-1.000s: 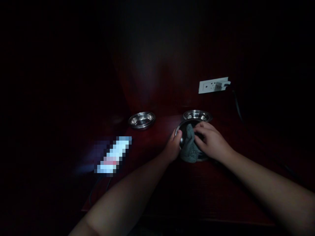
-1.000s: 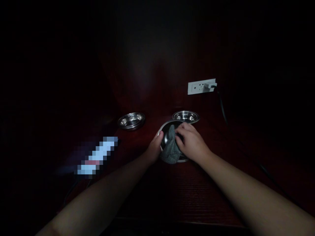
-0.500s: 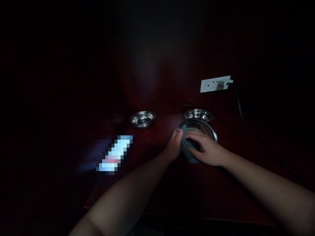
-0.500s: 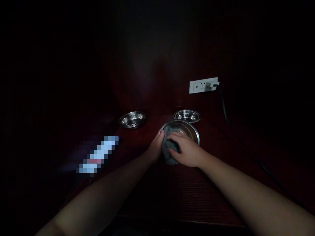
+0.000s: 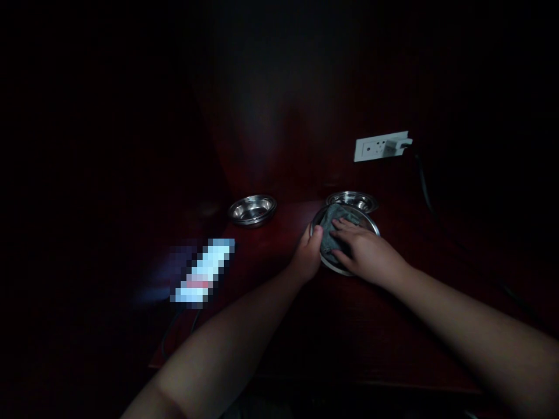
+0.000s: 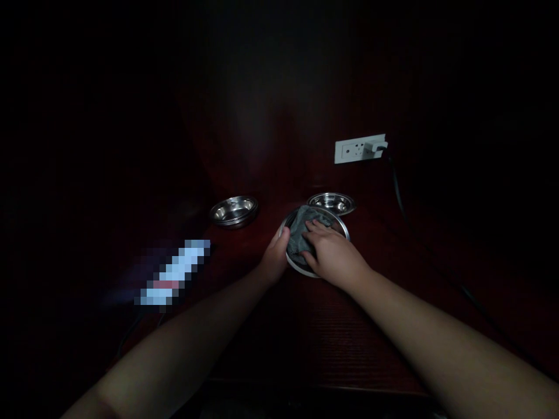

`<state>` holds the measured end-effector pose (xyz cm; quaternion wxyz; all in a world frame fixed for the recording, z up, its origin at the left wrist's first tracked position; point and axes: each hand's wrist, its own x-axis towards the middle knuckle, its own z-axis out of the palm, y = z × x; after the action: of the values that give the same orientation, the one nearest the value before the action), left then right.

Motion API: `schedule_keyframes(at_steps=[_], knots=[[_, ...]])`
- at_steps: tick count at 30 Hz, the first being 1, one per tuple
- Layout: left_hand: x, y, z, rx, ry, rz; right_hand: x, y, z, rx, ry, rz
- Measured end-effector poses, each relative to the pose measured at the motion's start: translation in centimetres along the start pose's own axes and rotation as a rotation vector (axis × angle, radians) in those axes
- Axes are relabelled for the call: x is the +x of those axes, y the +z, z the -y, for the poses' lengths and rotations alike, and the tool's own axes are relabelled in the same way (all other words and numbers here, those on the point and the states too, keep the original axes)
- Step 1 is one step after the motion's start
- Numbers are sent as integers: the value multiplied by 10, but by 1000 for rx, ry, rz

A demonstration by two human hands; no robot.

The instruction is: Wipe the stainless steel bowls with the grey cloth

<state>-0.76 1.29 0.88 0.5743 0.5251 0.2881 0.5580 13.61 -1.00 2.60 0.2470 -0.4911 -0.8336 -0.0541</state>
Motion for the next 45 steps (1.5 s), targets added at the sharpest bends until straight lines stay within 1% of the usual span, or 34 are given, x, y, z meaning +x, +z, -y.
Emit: schedule_keyframes(at_steps=[2,7,10,12,15,23,28,34,41,45], knots=[[0,-1,2,11,14,5,1,-3,-1,-63,26,23],[1,-6,7,128,36,-2,0,-10,-3,-167,70,130],[1,-7,9,170,98,19,0,-12,-2,-177,28,186],[1,-8,9,173,131,15,0,-13,-2,-147,-14,216],[2,-8,9,172,141,11,1,-14,-3,-73,-49,241],[-3,-7,4,155,132,96,-2,-18,-4,250,-198,324],[-2,-8,5,158,96,85,-6,-18,-4,325,-194,322],[0,-11,9,179,116,86,-11,-16,-4,382,-159,301],[5,-12,11,146,101,-40,-9,-10,9,348,-160,216],[7,-13,11,160,135,-36,-5,-12,8,363,-187,162]])
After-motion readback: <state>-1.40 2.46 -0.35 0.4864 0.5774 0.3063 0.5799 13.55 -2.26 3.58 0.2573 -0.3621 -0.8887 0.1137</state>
